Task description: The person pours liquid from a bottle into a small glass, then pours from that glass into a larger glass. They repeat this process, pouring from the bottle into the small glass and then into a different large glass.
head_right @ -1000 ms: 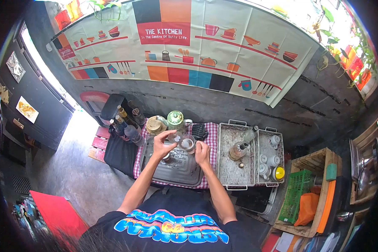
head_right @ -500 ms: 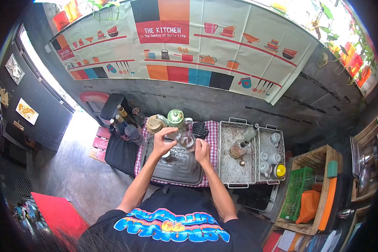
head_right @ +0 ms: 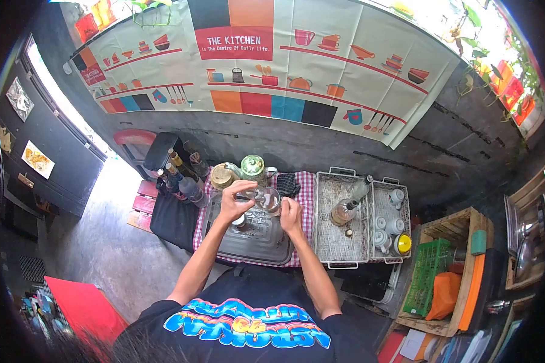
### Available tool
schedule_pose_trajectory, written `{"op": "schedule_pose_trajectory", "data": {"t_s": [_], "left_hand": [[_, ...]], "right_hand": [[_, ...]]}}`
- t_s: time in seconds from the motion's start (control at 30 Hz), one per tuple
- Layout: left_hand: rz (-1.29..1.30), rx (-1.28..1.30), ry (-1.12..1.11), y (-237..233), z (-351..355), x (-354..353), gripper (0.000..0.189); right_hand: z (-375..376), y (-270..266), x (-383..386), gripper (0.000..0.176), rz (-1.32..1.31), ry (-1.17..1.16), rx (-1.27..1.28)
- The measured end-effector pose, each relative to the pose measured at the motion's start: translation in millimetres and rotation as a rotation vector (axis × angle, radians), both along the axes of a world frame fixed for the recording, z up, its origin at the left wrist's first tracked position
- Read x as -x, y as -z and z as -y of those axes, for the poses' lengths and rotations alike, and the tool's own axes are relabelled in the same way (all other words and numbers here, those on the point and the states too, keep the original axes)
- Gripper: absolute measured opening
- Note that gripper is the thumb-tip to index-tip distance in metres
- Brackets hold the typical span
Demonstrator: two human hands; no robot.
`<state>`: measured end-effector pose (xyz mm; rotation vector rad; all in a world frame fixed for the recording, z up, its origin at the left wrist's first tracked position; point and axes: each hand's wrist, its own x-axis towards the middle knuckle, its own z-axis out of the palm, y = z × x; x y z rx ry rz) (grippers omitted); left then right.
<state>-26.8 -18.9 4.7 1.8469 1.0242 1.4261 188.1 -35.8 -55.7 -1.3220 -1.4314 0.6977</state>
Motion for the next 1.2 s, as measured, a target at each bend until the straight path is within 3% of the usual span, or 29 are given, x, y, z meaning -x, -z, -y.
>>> {"op": "schedule_pose_trajectory", "data": {"t_s": [1.2], "left_hand": [[-0.122, -0.073, 0.041, -14.9, -2.2, -0.2, 0.049]], "right_hand": [[3.4, -11.2, 5.4, 0.037, -0.057, -0.008, -0.013]]}}
